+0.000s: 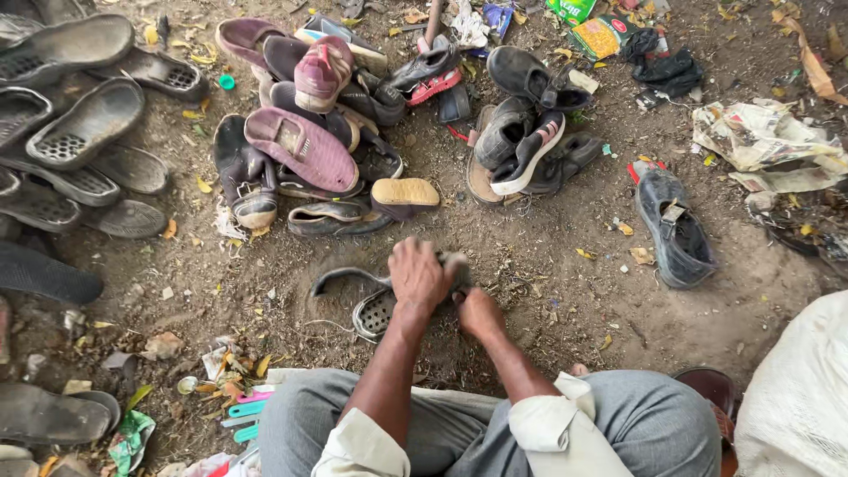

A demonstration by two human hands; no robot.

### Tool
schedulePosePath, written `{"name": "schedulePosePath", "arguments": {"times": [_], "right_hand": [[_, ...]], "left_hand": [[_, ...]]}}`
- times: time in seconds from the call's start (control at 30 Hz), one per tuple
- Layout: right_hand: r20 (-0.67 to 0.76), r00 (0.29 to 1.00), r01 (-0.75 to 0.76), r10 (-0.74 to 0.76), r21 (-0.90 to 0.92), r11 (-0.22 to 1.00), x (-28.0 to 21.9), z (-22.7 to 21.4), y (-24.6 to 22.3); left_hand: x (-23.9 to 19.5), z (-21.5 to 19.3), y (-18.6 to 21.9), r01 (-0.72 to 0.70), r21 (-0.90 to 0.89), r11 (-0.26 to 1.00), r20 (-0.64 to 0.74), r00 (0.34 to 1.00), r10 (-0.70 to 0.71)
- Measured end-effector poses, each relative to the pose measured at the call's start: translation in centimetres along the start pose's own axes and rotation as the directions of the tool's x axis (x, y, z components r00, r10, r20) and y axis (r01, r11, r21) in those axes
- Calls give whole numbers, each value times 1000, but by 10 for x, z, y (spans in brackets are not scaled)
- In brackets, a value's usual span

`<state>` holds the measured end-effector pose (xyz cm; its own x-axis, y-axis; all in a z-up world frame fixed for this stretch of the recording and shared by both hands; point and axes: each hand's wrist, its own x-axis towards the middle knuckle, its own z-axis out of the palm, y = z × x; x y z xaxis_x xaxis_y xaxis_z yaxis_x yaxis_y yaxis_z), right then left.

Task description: The person uses a small blade to scrape and trim the edges of various old shoes and sandals while sitting on the ground.

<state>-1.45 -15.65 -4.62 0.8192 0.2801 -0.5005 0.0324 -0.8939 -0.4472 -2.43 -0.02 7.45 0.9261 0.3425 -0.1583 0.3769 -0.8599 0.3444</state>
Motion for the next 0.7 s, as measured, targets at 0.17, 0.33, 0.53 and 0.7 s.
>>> {"name": "schedulePosePath", "arguments": {"times": [0.17, 0.33, 0.53, 0.7], "right_hand": [[59, 997, -49, 44, 83, 995, 3, -14, -8], [63, 989, -139, 134, 98, 985, -6, -6, -18], [9, 984, -178, 180, 183, 967, -58, -2, -27], [68, 960, -281, 272, 188, 941, -72, -2, -29]], "left_hand": [[15, 22, -19, -425, -4, 905, -230, 881, 413], [19, 52, -31, -290, -191, 938, -168, 951, 260], [19, 51, -31, -286, -177, 942, -259, 937, 235], [15, 49, -27, -217, -313, 925, -258, 956, 137]]}}
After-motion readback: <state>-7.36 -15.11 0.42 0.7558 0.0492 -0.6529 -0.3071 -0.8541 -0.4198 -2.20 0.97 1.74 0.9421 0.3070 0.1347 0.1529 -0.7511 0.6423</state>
